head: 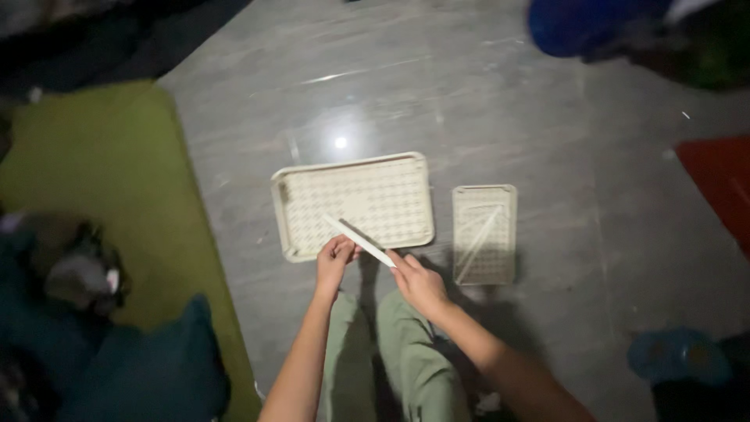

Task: The person assembles a white plastic storage rack by inserting vertical poles into perforated trays and connecting them with horizontal bars. The person works on the floor, repeatedly adjusting and securing the frame components.

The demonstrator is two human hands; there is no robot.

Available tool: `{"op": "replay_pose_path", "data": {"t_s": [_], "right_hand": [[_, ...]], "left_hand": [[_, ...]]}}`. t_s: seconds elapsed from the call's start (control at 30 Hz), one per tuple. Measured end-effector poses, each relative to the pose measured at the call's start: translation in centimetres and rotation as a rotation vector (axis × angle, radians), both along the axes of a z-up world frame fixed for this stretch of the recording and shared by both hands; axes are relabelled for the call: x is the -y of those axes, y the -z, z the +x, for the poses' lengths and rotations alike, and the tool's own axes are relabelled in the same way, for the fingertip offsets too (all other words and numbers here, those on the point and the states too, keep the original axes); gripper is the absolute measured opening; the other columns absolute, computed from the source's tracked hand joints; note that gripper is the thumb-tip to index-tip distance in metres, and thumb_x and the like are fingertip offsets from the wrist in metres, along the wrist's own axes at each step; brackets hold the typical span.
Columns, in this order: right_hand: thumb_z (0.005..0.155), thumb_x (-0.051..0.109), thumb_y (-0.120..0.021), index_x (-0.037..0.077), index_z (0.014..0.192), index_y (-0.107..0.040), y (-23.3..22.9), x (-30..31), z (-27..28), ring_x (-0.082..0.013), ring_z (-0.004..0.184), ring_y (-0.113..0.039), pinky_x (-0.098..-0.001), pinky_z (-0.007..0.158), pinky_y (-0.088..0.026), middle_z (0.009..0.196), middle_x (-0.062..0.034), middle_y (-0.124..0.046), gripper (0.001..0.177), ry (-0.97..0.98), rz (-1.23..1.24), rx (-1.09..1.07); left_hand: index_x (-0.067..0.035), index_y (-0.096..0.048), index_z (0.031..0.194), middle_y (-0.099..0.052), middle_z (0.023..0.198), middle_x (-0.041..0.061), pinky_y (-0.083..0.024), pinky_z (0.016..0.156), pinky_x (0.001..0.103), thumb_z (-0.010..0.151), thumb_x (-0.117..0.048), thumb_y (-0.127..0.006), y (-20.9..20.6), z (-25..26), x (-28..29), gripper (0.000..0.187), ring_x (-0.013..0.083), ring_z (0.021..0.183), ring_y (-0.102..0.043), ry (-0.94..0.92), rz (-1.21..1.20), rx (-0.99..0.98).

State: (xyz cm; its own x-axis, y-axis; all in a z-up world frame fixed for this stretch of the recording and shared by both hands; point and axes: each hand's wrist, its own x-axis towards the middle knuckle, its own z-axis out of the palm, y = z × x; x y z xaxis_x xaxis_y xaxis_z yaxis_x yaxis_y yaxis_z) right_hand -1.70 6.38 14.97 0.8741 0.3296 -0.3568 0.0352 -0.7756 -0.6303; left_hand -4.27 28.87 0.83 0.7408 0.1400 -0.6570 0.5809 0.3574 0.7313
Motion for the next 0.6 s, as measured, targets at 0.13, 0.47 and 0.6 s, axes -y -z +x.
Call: {"op": "replay_pose_path", "data": {"t_s": [0.13, 0.47, 0.6], "right_hand": [[0.096, 0.023, -0.064, 0.018, 0.135, -0.063, -1.2, -5.9, -0.5, -0.0341, 0.067, -0.067, -0.0449, 0.058, -0.054, 0.09, -0.0113, -0.064, 0.04, -0.262, -0.045, 0.189], [0.084, 0.014, -0.065, 0.004, 0.129, -0.064, -1.1, -12.6, 0.9, -0.0278, 0.067, -0.071, -0.0396, 0.054, -0.056, 0.092, -0.0148, -0.07, 0.046, -0.664, -0.184, 0.423], [0.077, 0.009, -0.065, 0.008, 0.13, -0.064, -1.7, -14.4, 2.0, -0.0315, 0.069, -0.073, -0.0398, 0.06, -0.059, 0.094, -0.0164, -0.071, 0.052, -0.714, -0.399, 0.277]], "left_hand": [[0.003, -0.066, 0.123, -0.077, 0.102, 0.009, -0.058, 0.079, 0.029, 0.102, -0.018, -0.057, 1.7, -5.1, -4.9, 0.032, 0.0178, 0.093, -0.075, -0.121, -0.057, -0.172], [0.0, -0.068, 0.121, -0.072, 0.099, 0.009, -0.05, 0.06, 0.022, 0.106, -0.025, -0.06, 5.6, -7.9, -2.9, 0.03, 0.015, 0.077, -0.068, -0.463, -0.371, -0.051], [-0.002, -0.067, 0.12, -0.071, 0.098, 0.007, -0.048, 0.059, 0.024, 0.102, -0.03, -0.063, 5.2, -7.7, -0.6, 0.034, 0.0121, 0.076, -0.068, -0.529, -0.392, -0.083]]}}
